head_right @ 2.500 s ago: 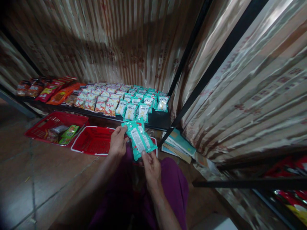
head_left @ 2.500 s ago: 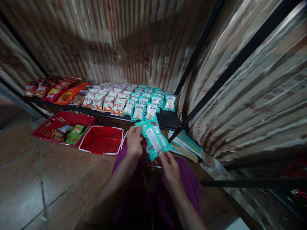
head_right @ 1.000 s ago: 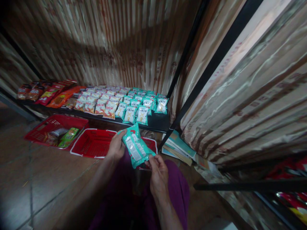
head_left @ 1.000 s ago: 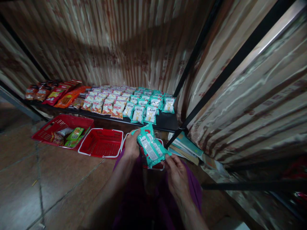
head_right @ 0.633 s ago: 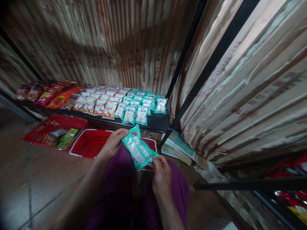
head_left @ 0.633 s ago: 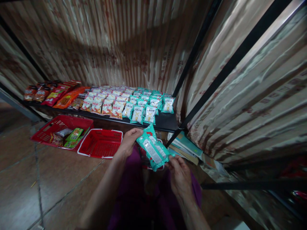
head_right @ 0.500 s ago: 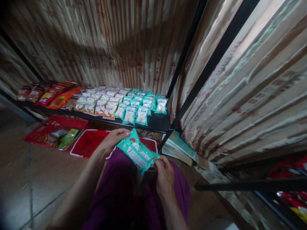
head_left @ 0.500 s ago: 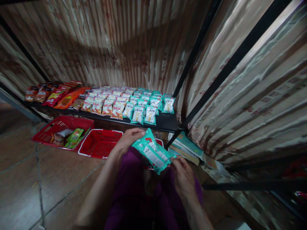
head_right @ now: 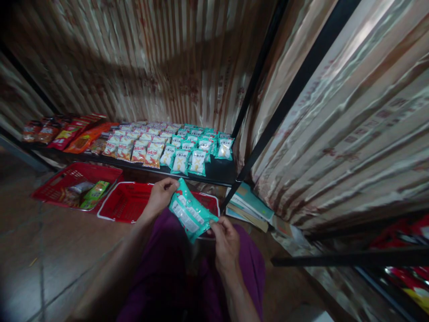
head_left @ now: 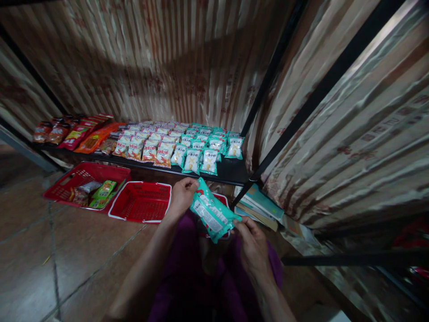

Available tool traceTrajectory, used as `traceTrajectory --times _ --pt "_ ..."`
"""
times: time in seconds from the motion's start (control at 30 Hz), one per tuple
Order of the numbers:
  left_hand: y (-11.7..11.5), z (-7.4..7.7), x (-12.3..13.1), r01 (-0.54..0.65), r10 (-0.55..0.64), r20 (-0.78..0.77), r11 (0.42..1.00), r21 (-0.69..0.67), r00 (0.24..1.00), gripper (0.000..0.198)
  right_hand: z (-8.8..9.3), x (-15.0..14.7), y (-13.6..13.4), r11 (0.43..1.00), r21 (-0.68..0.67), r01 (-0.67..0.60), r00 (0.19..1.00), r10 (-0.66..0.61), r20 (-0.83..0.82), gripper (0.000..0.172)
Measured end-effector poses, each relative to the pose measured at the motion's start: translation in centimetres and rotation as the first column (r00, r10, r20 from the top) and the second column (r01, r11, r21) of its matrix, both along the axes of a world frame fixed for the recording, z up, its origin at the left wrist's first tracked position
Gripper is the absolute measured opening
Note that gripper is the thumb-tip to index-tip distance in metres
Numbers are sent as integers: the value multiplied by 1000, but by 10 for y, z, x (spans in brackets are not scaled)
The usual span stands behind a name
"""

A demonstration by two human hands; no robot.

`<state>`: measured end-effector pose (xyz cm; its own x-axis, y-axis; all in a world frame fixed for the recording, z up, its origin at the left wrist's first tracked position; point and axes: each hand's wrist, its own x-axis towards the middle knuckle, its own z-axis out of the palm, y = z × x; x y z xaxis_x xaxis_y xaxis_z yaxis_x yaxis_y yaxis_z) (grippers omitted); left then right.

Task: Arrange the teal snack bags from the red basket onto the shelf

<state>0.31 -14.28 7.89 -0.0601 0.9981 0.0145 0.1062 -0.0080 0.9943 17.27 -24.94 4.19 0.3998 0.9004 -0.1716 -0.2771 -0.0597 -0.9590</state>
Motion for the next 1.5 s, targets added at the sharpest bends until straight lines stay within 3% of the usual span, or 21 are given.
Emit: traceTrajectory --times 0.07,0.17,0.3,0.4,0.47,0.53,0.6,0.7,0.83,0.93,1.13,1.23,1.37,1.5 --pt "0 1 -1 -8 9 -48 1000 27 999 17 3 -2 1 1000 4 31 999 -31 -43 25" --pt "0 2 -4 87 -83 -93 996 36 992 22 7 -3 2 997 11 71 995 -70 -73 27" --pt "-2 5 -7 119 -119 -7 993 -2 993 23 7 -2 2 995 20 96 993 -95 -68 27" --pt "-9 6 -7 -55 53 40 998 37 998 22 5 -1 4 991 31 129 990 -128 -55 26" --pt "-18 4 -6 -214 212 30 971 108 977 19 6 -1 7 985 34 170 985 -169 -31 27" --pt "-28 -2 -1 -305 299 61 944 129 952 17 8 -1 9 975 49 215 976 -216 15 30" --pt "-38 -9 6 -266 255 148 962 60 956 20 11 -3 11 964 97 247 965 -255 69 32" --pt "-50 -16 21 -61 70 286 997 -40 956 29 16 -7 10 952 195 234 954 -264 143 32" --pt "-58 -10 34 86 -31 423 990 -111 906 36 22 -13 5 955 248 164 934 -232 274 25" --pt "-60 -4 36 113 -42 483 987 -119 874 41 24 -15 2 953 266 143 917 -229 327 23" --pt "-62 -5 37 102 -27 482 986 -130 876 40 18 -12 4 951 215 221 942 -265 204 30" --pt "-63 -4 38 106 -26 495 985 -135 869 42 15 -12 1 950 252 185 916 -259 307 23" --pt "-64 -2 39 150 -56 536 980 -133 842 44 17 -14 -6 936 346 62 810 -250 530 9" --pt "-66 1 38 133 -41 537 982 -135 843 43 20 -18 -7 950 306 67 841 -219 495 13"
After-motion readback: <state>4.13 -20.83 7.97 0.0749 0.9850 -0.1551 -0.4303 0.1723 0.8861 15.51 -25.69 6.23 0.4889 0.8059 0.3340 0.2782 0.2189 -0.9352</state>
